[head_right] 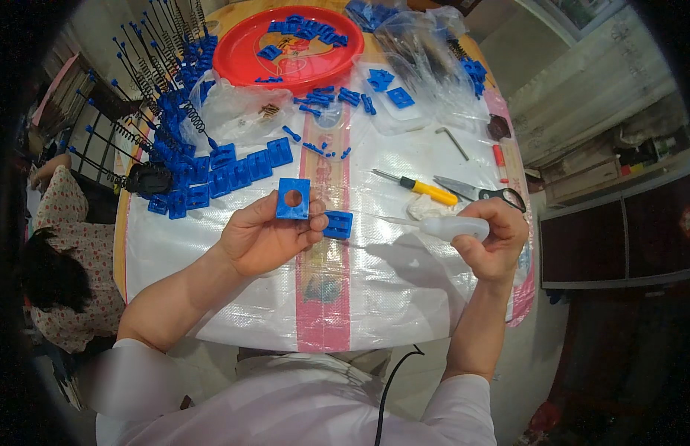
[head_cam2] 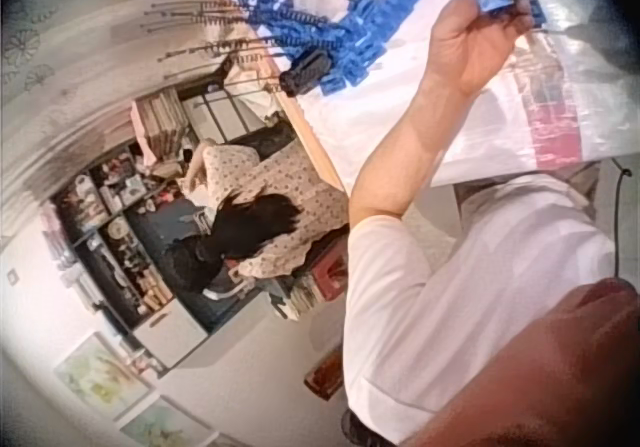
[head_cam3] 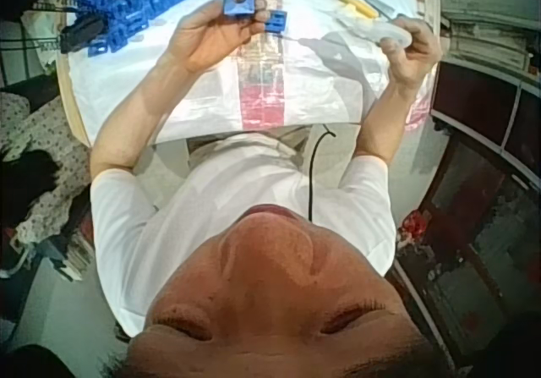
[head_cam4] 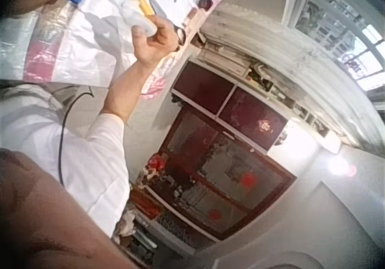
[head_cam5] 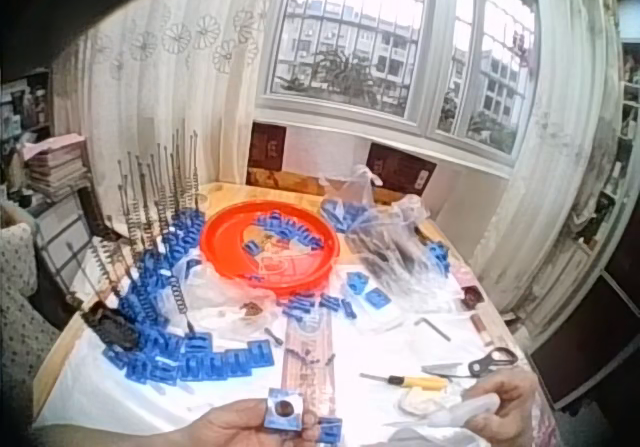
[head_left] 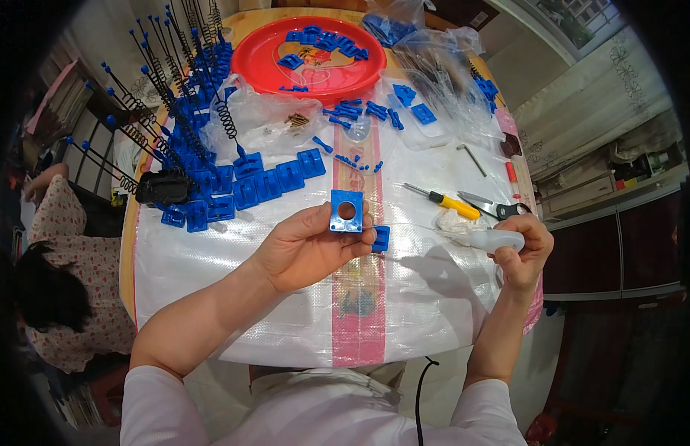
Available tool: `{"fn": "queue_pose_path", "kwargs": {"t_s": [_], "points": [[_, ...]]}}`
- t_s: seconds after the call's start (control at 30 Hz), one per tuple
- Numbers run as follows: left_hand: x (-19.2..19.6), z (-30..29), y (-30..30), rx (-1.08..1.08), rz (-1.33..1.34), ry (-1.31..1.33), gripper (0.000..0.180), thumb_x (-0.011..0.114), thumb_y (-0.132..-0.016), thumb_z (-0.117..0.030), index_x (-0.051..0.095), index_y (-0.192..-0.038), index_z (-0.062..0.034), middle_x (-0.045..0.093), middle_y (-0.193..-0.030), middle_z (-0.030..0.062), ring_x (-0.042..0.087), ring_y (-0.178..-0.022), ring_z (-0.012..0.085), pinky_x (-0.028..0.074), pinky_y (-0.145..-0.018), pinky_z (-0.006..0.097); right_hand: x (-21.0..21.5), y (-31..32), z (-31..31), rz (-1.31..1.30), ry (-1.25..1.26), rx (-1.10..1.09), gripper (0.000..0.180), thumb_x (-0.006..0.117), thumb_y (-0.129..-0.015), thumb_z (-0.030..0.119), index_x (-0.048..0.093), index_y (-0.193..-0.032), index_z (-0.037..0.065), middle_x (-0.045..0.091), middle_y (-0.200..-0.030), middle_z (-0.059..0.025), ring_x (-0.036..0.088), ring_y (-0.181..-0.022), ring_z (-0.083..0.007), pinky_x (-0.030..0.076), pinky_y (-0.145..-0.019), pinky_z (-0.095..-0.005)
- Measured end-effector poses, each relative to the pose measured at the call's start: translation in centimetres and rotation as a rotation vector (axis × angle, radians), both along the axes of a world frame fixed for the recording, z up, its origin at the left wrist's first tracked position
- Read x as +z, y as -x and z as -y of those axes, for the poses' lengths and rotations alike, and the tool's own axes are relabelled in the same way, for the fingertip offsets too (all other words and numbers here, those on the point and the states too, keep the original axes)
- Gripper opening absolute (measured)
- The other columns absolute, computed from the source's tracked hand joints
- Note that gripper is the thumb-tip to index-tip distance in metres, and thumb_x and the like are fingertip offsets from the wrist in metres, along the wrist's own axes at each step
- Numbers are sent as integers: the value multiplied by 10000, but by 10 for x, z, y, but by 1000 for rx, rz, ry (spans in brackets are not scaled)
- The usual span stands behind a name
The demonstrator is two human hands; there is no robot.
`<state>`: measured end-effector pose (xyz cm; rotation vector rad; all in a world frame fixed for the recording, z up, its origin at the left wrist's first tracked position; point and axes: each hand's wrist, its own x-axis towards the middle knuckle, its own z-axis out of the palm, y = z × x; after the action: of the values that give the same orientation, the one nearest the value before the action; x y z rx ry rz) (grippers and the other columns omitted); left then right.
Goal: Assembling small blue plastic fixture parts and applying glue from a bottle.
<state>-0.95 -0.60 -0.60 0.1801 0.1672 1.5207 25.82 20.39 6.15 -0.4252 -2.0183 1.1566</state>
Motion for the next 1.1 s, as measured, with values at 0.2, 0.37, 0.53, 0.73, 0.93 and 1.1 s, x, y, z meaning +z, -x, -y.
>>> {"fn": "queue_pose_path", "kwargs": {"t_s": [0.2, 0.37, 0.53, 0.73, 0.93, 1.1], "points": [[0, 0, 0, 1, -8, 9, 278, 605, -968, -272, 640, -1119, -41, 489, -1194, 153, 491, -1164, 307, 451, -1028, 429, 0, 0, -1, -15, -27, 14, 330, 802, -709, 243, 646, -833, -20, 634, -777, -48, 568, -678, -92, 438, -612, -228], [1, 0, 0, -5, 3, 5, 293, 608, -967, -284, 631, -1126, -39, 484, -1176, 147, 484, -1161, 300, 452, -1025, 422, 1, 1, 0, -34, -1, 12, 332, 806, -718, 246, 644, -832, -21, 630, -754, -47, 569, -646, -90, 442, -598, -222], [2, 0, 0, -7, 3, -5, 295, 608, -967, -290, 626, -1126, -42, 483, -1177, 145, 482, -1160, 296, 447, -1029, 420, 3, 4, 2, -94, 14, 2, 330, 782, -752, 241, 615, -862, -22, 617, -733, -52, 563, -585, -94, 439, -533, -220], [2, 0, 0, -5, -20, 2, 296, 608, -968, -292, 625, -1136, -48, 492, -1185, 144, 496, -1160, 301, 450, -1029, 425, -2, 12, -11, -271, 153, 62, 315, 702, -874, 218, 556, -1012, -24, 600, -747, -91, 556, -551, -115, 433, -468, -228], [-2, 0, 1, -6, -34, -25, 314, 614, -965, -288, 609, -1172, -53, 504, -1203, 148, 504, -1171, 300, 457, -1022, 427, -12, 28, -21, -339, 371, 132, 260, 622, -964, 184, 520, -1114, -2, 623, -841, -144, 605, -642, -171, 490, -514, -274], [2, -1, 0, -7, -42, -14, 288, 609, -968, -288, 620, -1138, -56, 505, -1201, 144, 504, -1165, 297, 455, -1022, 419, -22, 38, -28, -355, 476, 132, 229, 550, -1009, 201, 513, -1124, 6, 634, -976, -159, 641, -781, -192, 538, -670, -328]]}}
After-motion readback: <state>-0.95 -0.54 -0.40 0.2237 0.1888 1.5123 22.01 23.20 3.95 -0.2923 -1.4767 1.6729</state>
